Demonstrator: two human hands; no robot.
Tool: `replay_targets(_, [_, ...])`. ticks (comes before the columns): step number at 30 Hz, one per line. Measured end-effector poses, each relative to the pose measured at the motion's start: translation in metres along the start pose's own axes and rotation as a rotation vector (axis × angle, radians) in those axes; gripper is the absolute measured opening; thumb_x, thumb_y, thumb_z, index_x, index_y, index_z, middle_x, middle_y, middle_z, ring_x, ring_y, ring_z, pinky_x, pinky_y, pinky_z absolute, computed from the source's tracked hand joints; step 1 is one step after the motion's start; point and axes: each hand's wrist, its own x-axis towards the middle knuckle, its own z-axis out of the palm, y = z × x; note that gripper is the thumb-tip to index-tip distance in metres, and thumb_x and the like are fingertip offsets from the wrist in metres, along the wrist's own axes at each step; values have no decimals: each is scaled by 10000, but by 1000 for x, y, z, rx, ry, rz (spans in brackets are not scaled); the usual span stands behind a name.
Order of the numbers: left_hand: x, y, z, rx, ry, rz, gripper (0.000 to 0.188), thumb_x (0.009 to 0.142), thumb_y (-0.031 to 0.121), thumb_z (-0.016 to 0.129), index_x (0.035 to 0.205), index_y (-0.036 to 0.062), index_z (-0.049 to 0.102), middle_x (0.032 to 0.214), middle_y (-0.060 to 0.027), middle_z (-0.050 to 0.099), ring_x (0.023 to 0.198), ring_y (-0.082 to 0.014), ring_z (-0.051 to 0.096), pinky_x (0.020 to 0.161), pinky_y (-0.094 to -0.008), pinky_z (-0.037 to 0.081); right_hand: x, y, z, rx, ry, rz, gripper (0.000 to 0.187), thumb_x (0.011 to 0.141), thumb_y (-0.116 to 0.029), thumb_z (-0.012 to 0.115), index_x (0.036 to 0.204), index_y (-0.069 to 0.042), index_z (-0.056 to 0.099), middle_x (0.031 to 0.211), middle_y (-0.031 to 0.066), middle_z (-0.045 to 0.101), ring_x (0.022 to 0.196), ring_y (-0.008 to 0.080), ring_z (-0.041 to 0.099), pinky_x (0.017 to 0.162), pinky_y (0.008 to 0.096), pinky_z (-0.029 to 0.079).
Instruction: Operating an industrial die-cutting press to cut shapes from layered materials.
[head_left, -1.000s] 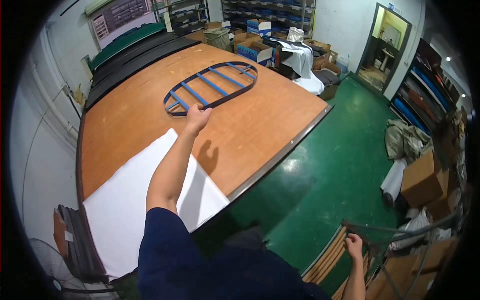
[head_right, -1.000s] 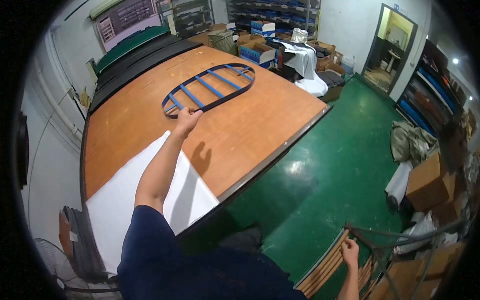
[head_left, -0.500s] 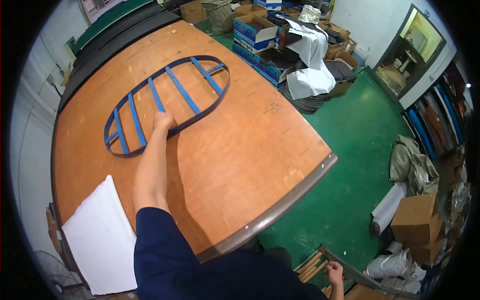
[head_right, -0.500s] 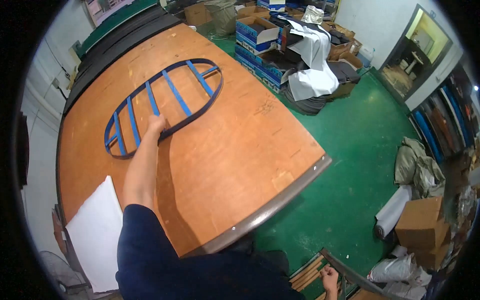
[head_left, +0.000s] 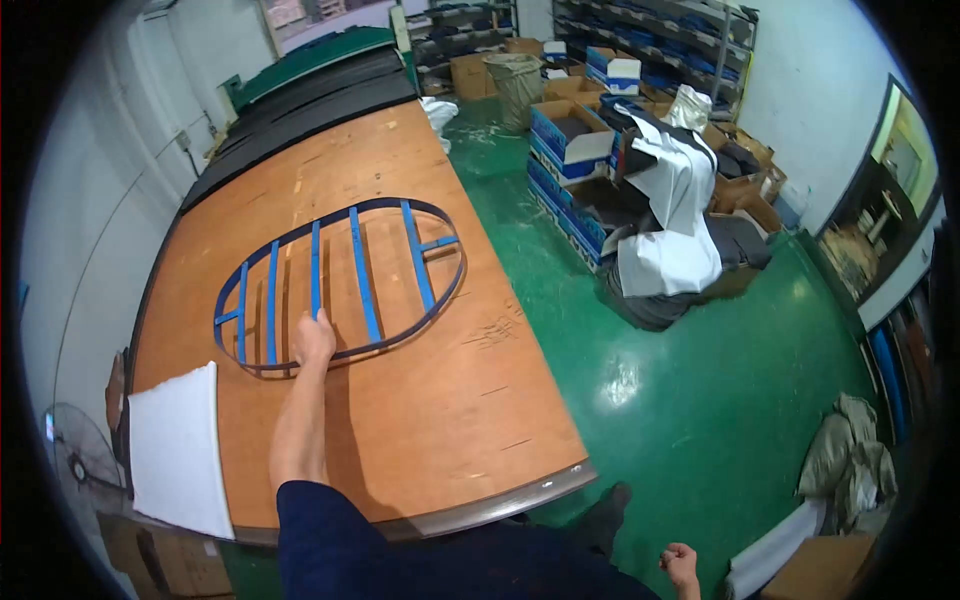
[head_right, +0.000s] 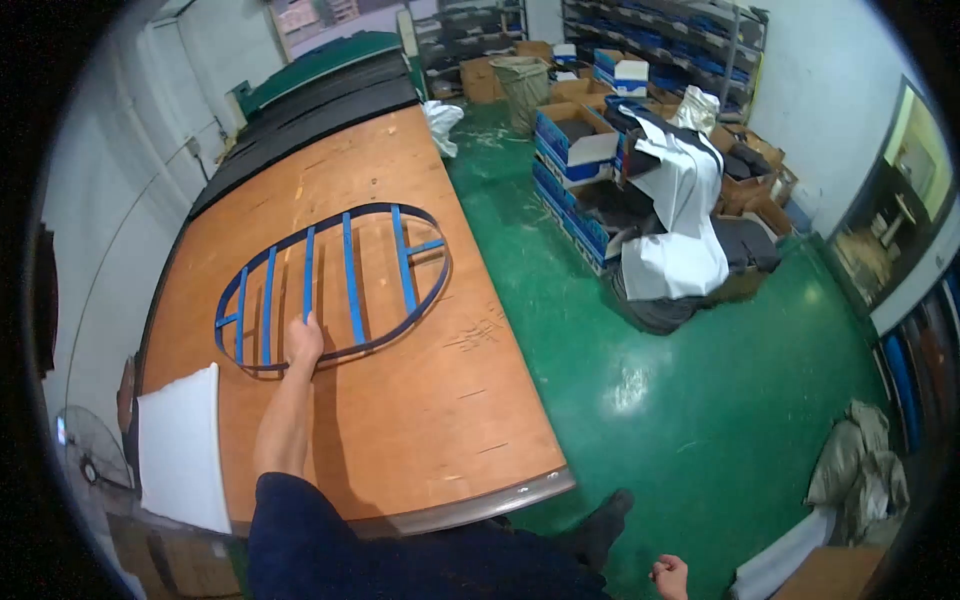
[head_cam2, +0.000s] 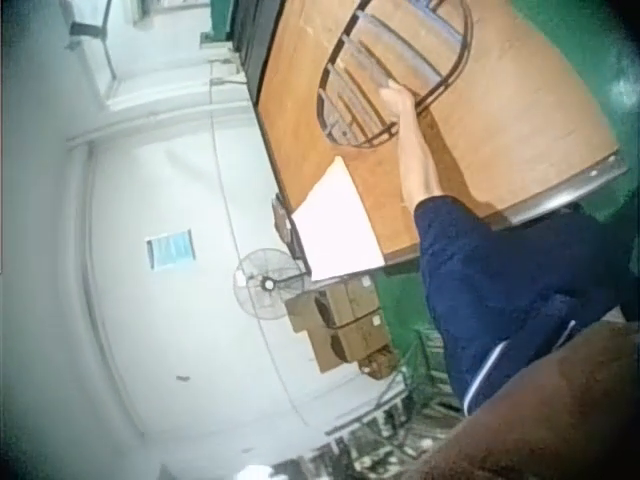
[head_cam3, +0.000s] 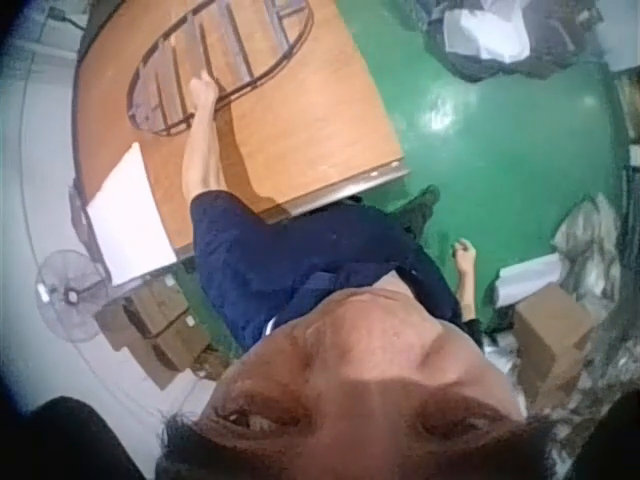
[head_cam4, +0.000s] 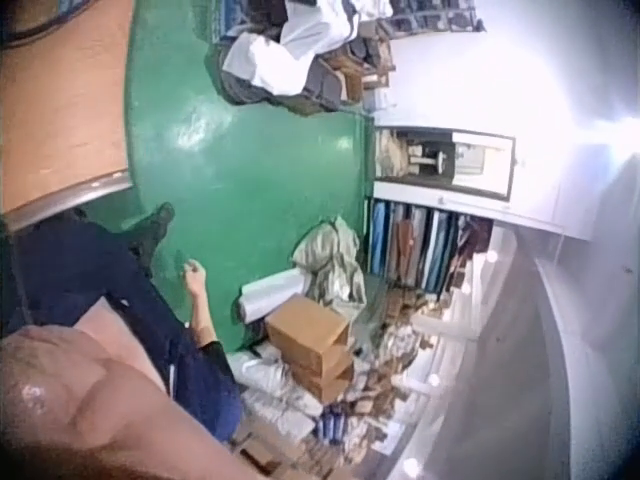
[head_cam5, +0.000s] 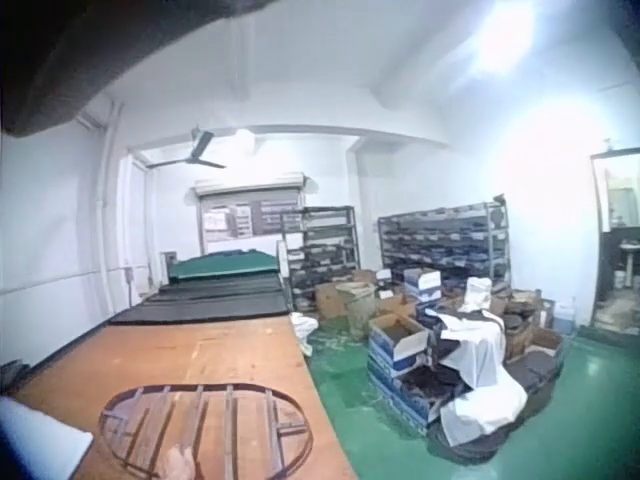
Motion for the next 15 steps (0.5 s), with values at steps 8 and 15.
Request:
replay_targets(8, [-136, 94, -39, -109, 314, 110, 442, 954, 429, 503, 875, 12, 627, 874, -257, 655, 856, -440, 622, 713, -518, 454, 241, -153, -151, -340, 17, -534, 49, 796, 20, 545, 817, 43, 582, 666, 55, 547, 559, 144, 533, 499, 309, 457])
replay_targets(15, [-174, 199, -34, -175, 457, 309, 347, 955, 355, 568, 902, 19, 637, 734, -183, 643, 672, -358, 617, 587, -451, 442, 248, -543, -8, -171, -79, -1203, 209, 877, -36, 621, 1073, 35, 638, 906, 103, 673, 799, 145, 620, 729, 277, 502])
